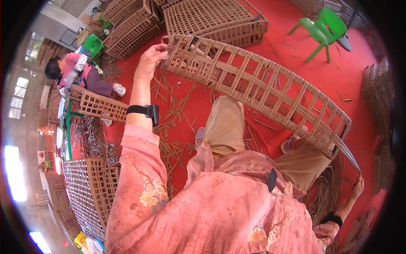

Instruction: Weaving bamboo or wicker strips into a furniture frame.

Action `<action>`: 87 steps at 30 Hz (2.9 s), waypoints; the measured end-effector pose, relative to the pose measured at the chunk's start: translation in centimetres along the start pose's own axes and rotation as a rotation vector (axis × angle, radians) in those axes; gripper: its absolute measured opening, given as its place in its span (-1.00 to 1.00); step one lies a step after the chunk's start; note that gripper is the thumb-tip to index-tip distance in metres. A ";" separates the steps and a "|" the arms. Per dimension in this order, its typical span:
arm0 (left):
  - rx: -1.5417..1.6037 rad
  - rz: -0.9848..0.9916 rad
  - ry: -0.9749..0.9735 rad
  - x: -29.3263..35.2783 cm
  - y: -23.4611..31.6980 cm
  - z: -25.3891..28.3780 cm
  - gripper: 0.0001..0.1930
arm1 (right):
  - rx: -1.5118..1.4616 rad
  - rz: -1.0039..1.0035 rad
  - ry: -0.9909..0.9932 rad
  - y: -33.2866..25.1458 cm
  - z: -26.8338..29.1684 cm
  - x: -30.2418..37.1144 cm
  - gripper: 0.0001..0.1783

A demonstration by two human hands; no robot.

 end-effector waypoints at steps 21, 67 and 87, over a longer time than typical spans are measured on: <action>-0.858 -0.844 -0.010 12.4 6.5 -11.6 -0.61 | 0.028 0.013 -0.015 -2.6 -0.5 -1.8 -0.65; -0.552 -1.015 -0.519 29.6 10.6 -38.8 -0.45 | -1.006 -0.768 -0.333 -13.8 -10.9 17.8 -0.61; -0.609 -0.909 0.219 22.3 9.2 -20.8 -0.65 | -0.735 -0.248 -0.126 -22.2 -18.4 22.8 -0.74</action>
Point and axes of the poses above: each hand's wrist, its own x-axis away from the middle knuckle, its own z-axis out of the back of the hand, y = z × x, the point moved 9 cm from there along -x, towards the middle knuckle, and after that the axes turned 10 degrees about y, right-handed, at the moved point
